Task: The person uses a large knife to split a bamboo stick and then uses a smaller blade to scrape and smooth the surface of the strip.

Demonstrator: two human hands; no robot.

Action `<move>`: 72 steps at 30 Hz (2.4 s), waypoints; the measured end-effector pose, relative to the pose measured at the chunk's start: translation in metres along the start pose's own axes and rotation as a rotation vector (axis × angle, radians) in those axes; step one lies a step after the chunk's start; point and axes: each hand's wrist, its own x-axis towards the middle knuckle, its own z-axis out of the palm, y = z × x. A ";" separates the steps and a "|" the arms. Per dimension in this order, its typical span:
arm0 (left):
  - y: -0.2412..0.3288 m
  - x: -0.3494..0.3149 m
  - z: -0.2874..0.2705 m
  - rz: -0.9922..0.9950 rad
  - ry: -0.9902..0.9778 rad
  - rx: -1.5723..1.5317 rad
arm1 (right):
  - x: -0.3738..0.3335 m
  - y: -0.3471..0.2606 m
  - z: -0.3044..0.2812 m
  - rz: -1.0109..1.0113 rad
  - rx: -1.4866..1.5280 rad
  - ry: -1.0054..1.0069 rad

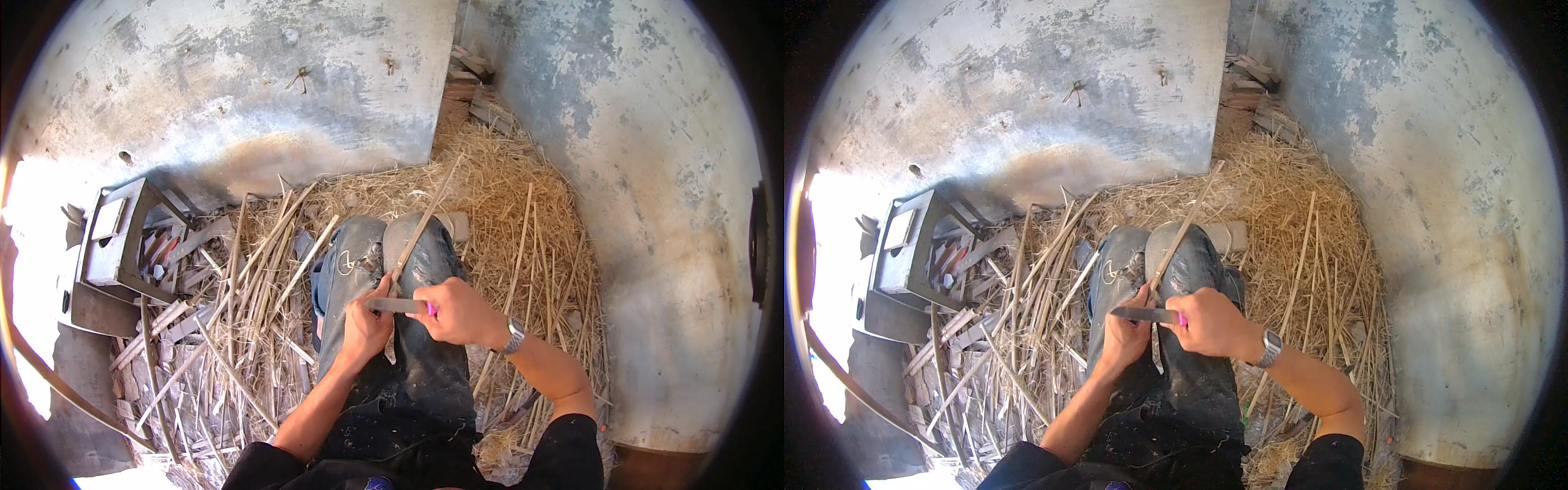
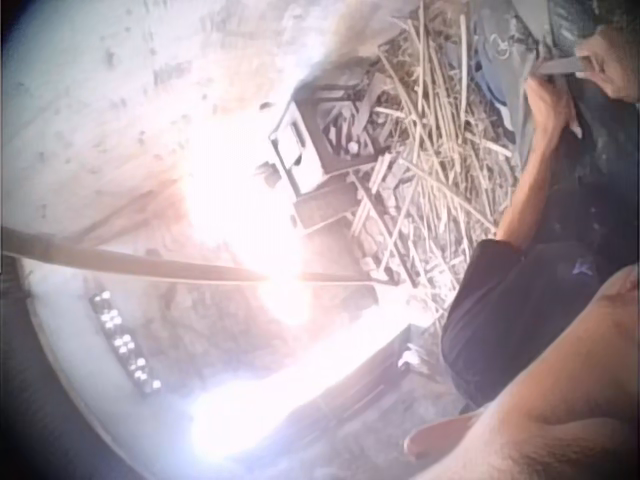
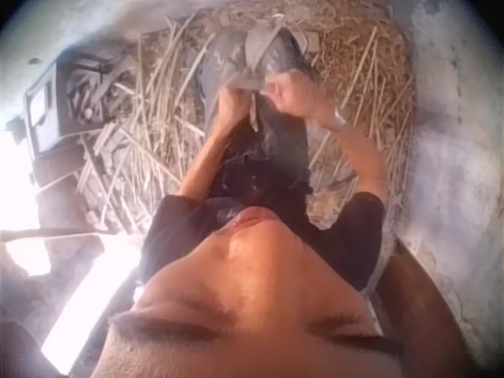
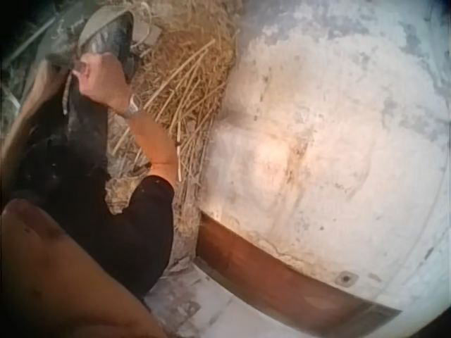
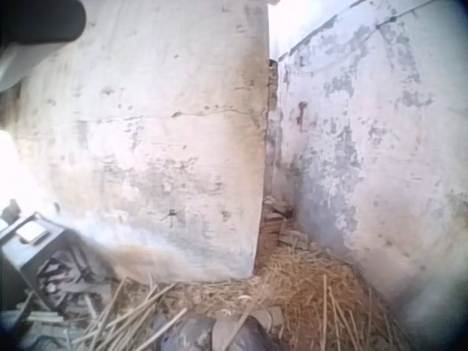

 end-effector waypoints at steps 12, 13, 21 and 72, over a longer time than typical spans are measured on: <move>0.006 -0.032 -0.040 0.031 -0.173 0.039 | 0.000 0.065 -0.054 0.256 -0.205 0.511; -0.003 -0.036 -0.038 0.058 -0.170 0.034 | 0.003 0.069 -0.048 0.205 -0.229 0.516; -0.004 -0.027 -0.016 -0.006 -0.115 0.066 | 0.036 0.093 -0.021 -0.045 -0.371 0.518; -0.012 0.004 -0.012 -0.349 -0.265 -0.386 | 0.006 0.040 -0.029 0.440 0.708 -0.393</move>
